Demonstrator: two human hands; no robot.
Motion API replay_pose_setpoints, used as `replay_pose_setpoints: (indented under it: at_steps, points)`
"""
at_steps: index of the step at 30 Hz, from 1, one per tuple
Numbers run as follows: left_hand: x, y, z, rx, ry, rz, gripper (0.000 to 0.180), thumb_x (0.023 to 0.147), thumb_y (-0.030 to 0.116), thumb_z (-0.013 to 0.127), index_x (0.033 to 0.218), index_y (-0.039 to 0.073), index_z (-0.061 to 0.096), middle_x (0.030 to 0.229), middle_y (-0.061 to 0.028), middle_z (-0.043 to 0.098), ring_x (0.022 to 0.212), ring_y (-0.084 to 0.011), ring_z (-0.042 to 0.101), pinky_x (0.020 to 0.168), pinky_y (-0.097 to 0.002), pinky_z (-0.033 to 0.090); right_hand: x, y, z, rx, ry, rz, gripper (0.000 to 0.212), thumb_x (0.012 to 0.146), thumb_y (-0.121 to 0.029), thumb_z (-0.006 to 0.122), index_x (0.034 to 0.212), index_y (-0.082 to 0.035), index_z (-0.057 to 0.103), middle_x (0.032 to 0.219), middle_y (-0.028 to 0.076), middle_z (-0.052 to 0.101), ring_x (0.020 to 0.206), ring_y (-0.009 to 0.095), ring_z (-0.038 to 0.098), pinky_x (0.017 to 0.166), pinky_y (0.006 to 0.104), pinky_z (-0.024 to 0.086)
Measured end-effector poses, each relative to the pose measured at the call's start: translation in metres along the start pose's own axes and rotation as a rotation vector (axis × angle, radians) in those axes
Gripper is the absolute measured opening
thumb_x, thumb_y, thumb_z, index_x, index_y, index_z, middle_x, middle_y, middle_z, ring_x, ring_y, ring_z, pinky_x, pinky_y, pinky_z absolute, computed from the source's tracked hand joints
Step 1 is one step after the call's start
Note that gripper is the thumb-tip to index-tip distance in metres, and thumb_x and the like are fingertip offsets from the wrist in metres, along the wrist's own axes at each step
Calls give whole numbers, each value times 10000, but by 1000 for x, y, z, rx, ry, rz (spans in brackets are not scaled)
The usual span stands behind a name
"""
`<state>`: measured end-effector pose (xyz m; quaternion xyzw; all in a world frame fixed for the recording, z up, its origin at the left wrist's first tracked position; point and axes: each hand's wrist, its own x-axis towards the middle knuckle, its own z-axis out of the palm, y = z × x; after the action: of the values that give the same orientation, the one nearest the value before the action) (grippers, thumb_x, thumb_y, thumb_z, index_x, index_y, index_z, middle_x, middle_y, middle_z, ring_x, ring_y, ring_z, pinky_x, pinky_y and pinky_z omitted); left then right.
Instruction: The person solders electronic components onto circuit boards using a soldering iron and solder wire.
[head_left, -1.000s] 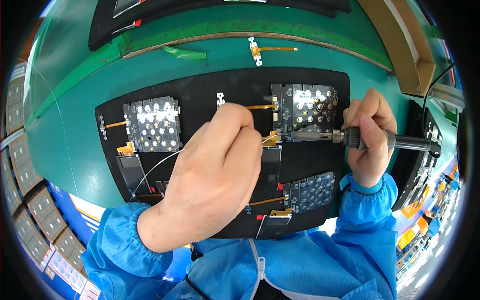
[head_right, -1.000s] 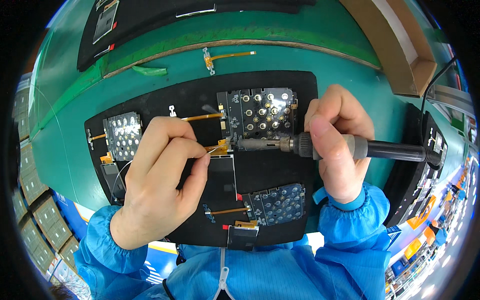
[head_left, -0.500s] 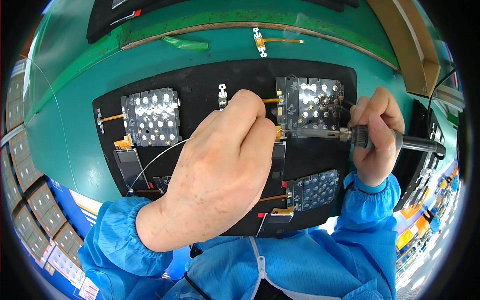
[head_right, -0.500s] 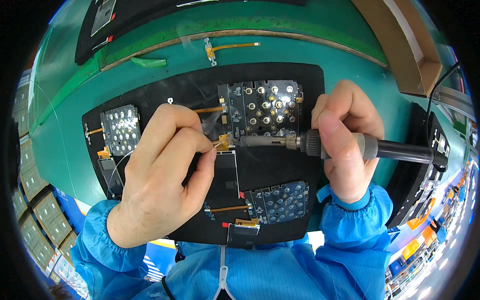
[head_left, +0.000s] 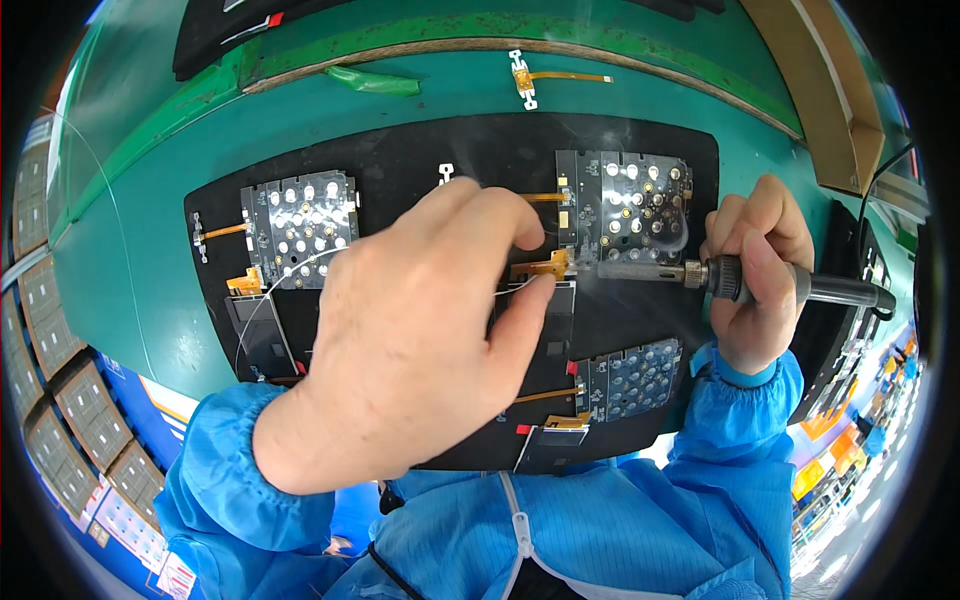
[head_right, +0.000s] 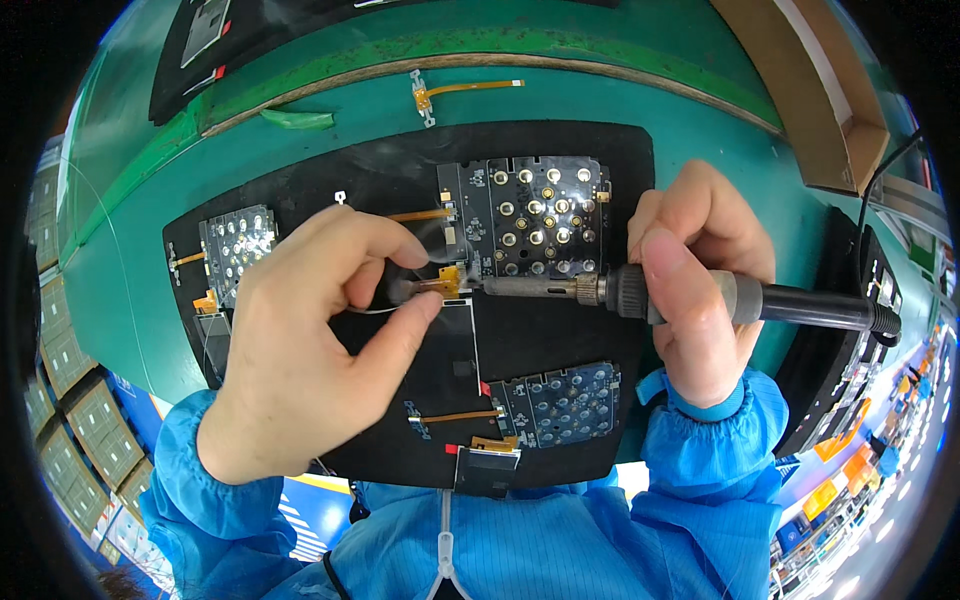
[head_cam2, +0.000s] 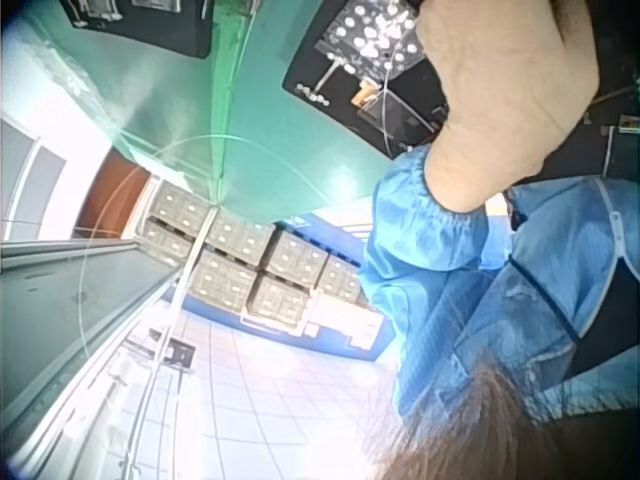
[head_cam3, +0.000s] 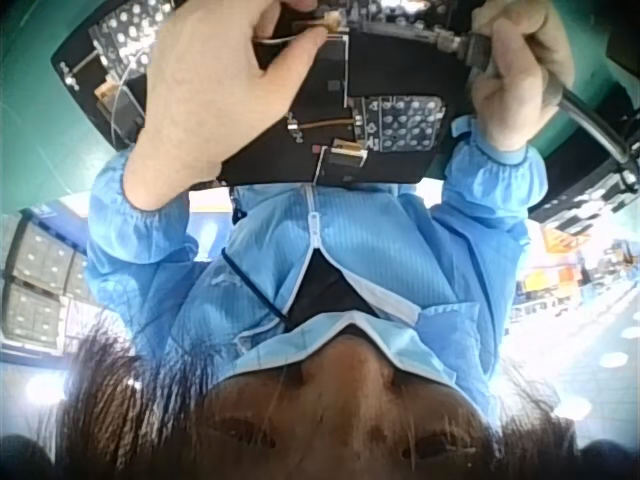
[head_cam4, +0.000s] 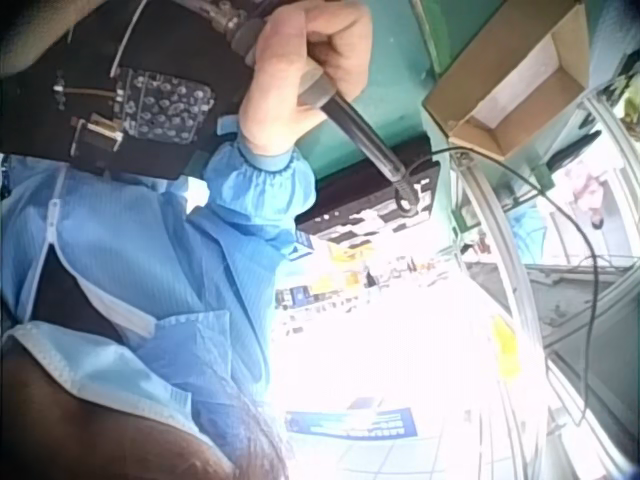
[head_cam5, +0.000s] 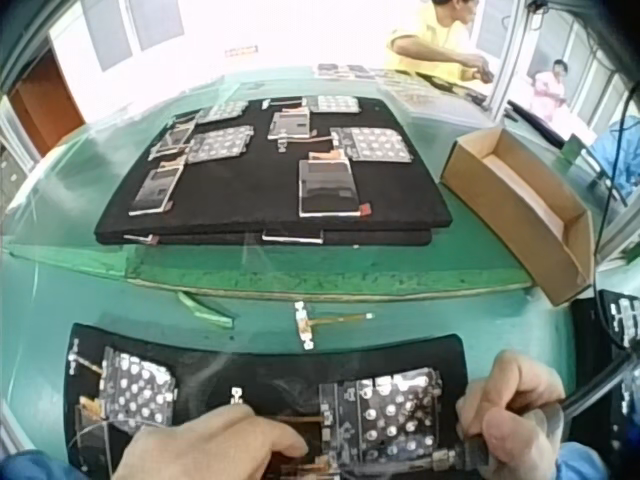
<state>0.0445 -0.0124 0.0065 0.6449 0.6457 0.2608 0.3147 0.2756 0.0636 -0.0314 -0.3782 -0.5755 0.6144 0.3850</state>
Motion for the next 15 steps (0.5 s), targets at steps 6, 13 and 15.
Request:
replay_pose_setpoints:
  at_steps: [6,13,15]
  points:
    - [10,-3,-6,-10,-87,-78,129,745,30,733,842,-10,657,524,-15,309,491,-126,302,485,-319,244,0,0,5,38,17,-18,205,838,-197,591,764,-66,450,680,4,422,612,75,344,551,241,255]
    - [18,-2,-5,4,-125,-138,101,750,73,712,743,-17,667,470,-25,292,440,-138,277,462,-346,220,1,-2,5,110,-4,-25,206,842,-198,599,769,-56,469,680,19,451,632,75,357,563,239,250]
    - [20,-2,-6,3,-143,-148,109,749,81,710,741,-19,667,466,-28,299,431,-138,282,456,-347,220,2,1,4,87,42,-63,207,843,-201,600,773,-56,470,687,25,455,643,78,362,573,241,255]
